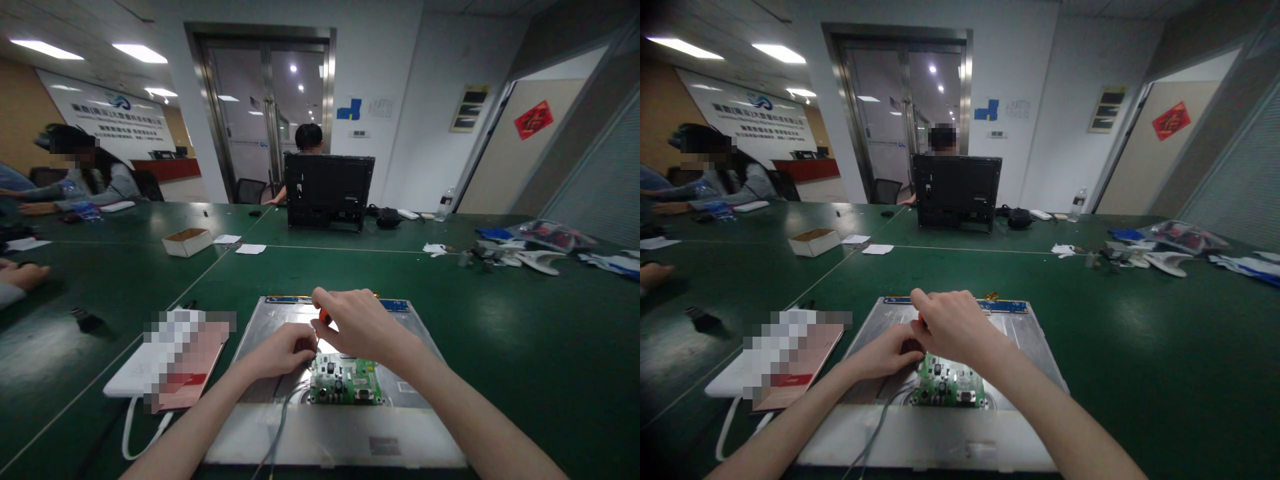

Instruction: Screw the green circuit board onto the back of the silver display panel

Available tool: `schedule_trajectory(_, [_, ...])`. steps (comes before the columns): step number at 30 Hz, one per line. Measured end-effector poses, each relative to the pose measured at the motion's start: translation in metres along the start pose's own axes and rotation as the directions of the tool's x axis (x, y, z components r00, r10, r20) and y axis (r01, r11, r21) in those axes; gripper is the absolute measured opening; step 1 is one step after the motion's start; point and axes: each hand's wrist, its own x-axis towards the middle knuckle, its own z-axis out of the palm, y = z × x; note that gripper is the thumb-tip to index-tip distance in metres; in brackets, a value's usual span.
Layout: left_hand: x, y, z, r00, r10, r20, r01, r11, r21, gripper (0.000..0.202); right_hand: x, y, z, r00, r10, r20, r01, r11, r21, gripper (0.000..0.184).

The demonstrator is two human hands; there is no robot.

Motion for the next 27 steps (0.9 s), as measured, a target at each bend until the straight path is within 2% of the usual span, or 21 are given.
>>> schedule_trajectory(9, [0.0000,-0.0021,0.0010,1.000,0.014,-0.007,-0.014,1.000,0.000,0.011,-0.0009,0.0017,-0.0003,1.000,-0.022,0.001,0.022,1.000,0.005,0.014])
schedule_trajectory(22, [-0.0014,0.0027,0.0019,0.996,0.075,-0.041,-0.068,0.985,0.161,0.009,0.0010,0.0018,0.0007,1.000,-0.024,-0.017,0.024,1.000,0.008,0.011])
schedule_trajectory(27, [-0.0016,0.0028,0.0040,0.992,0.116,-0.057,-0.105,0.979,0.174,0.014,0.0005,0.0013,0.0012,0.999,-0.023,-0.030,0.024,0.999,0.026,0.012])
